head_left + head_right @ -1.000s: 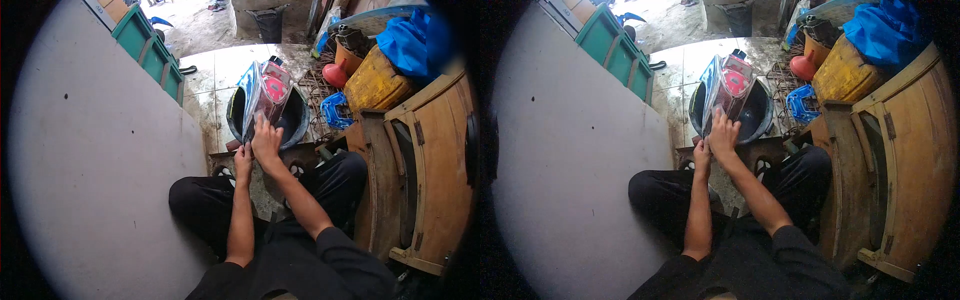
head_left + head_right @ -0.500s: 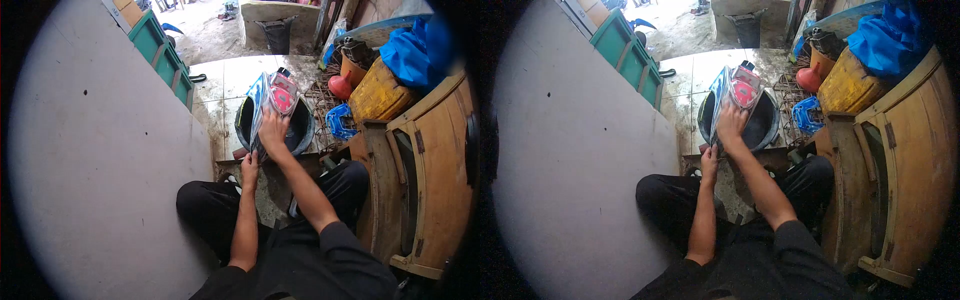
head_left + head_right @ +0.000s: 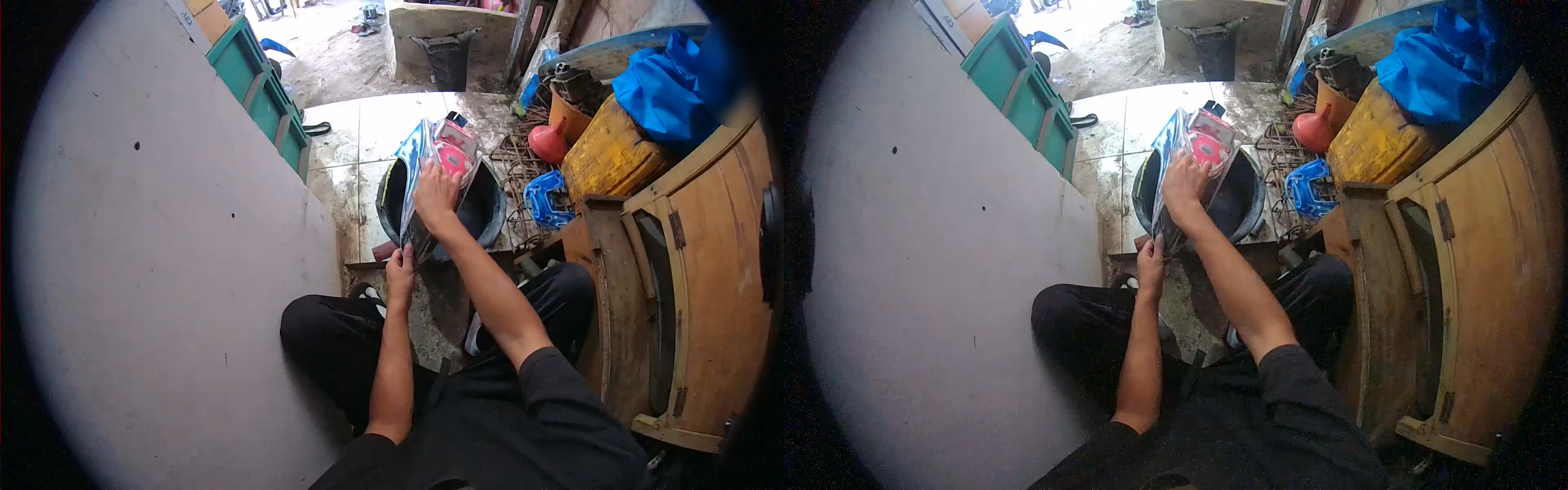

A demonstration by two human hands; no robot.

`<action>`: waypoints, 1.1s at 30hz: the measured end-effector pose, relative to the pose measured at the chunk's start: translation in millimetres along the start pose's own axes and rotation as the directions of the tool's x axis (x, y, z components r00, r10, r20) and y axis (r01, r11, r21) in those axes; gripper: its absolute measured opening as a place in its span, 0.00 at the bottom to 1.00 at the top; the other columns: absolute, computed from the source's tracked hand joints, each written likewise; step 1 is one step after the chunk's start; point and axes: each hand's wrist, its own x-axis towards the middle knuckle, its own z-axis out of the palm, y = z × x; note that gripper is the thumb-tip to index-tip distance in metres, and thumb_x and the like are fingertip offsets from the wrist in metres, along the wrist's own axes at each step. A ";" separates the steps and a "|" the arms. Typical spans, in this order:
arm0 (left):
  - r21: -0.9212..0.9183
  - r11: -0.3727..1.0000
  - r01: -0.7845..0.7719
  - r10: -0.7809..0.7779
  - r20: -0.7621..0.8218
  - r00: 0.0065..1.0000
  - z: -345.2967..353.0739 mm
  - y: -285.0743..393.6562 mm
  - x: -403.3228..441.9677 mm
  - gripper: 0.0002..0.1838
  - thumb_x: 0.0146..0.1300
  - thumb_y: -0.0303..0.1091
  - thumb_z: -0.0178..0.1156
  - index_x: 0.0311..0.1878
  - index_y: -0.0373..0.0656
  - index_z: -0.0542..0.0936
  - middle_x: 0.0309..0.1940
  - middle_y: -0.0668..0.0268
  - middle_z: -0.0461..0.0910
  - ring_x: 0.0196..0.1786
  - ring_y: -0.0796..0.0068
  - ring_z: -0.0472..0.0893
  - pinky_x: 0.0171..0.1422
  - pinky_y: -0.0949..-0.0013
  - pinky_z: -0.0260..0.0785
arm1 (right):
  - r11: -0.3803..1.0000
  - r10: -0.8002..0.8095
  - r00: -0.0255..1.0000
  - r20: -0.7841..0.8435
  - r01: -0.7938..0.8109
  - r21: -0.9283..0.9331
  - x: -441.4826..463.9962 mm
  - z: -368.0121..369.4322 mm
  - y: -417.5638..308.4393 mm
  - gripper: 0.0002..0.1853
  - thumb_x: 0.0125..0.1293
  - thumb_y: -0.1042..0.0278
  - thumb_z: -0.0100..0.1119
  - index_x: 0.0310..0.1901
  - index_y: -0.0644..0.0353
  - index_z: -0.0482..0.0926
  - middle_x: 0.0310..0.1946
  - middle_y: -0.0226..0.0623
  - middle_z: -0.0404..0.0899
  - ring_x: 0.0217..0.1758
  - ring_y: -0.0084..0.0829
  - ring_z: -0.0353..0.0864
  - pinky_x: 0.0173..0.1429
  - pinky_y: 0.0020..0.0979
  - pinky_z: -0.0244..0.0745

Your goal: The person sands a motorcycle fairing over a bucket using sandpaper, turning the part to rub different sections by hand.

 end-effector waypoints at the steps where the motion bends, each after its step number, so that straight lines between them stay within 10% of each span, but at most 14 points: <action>1: 0.001 1.000 -0.015 0.015 -0.001 1.000 0.7 -1.2 0.0 0.20 0.76 0.48 0.54 0.44 0.38 0.80 0.35 0.74 0.78 0.37 0.85 0.71 0.45 0.74 0.66 | 0.999 -0.037 0.998 -0.050 0.035 -0.037 -13.1 2.4 0.0 0.23 0.63 0.71 0.53 0.60 0.65 0.74 0.45 0.42 0.82 0.44 0.40 0.84 0.63 0.53 0.62; 11: 0.051 0.999 -0.009 0.012 -0.057 0.998 1.3 -1.8 1.9 0.21 0.76 0.49 0.54 0.39 0.37 0.78 0.30 0.73 0.74 0.34 0.83 0.67 0.41 0.73 0.65 | 0.987 -0.159 0.932 -0.324 0.151 -0.048 -85.7 12.3 16.8 0.22 0.68 0.65 0.53 0.62 0.55 0.77 0.33 0.35 0.80 0.32 0.35 0.81 0.47 0.46 0.62; 17: -0.002 0.999 0.047 -0.047 -0.004 0.999 2.1 5.2 -0.7 0.21 0.77 0.50 0.52 0.43 0.38 0.80 0.35 0.73 0.77 0.39 0.84 0.71 0.47 0.72 0.66 | 0.996 0.063 0.998 0.003 -0.063 0.068 8.8 -8.3 11.3 0.21 0.67 0.67 0.51 0.60 0.59 0.77 0.44 0.42 0.84 0.43 0.41 0.86 0.55 0.52 0.62; 20: 0.076 0.995 -0.063 0.066 -0.040 0.997 4.1 -1.2 0.8 0.21 0.77 0.50 0.52 0.41 0.38 0.80 0.34 0.73 0.76 0.38 0.84 0.70 0.46 0.73 0.66 | 0.996 -0.083 0.943 -0.321 0.091 0.009 -31.6 1.5 14.4 0.21 0.68 0.67 0.51 0.61 0.61 0.76 0.46 0.43 0.84 0.42 0.40 0.85 0.55 0.51 0.63; 26: 0.075 0.997 0.034 -0.029 -0.066 0.997 8.1 18.6 -8.4 0.21 0.76 0.50 0.53 0.39 0.39 0.79 0.31 0.76 0.73 0.35 0.84 0.66 0.43 0.74 0.64 | 0.997 -0.030 0.990 -0.138 0.039 0.067 -116.8 1.9 14.0 0.22 0.69 0.63 0.55 0.63 0.60 0.76 0.35 0.36 0.79 0.36 0.35 0.82 0.48 0.46 0.62; 33: 0.042 0.999 -0.003 0.005 -0.042 0.999 1.5 1.3 -2.1 0.23 0.76 0.52 0.54 0.45 0.37 0.80 0.36 0.71 0.78 0.38 0.82 0.70 0.47 0.73 0.66 | 0.993 0.080 0.991 -0.111 -0.070 0.091 3.1 14.3 10.3 0.22 0.69 0.68 0.51 0.63 0.60 0.74 0.42 0.42 0.83 0.40 0.41 0.86 0.53 0.52 0.63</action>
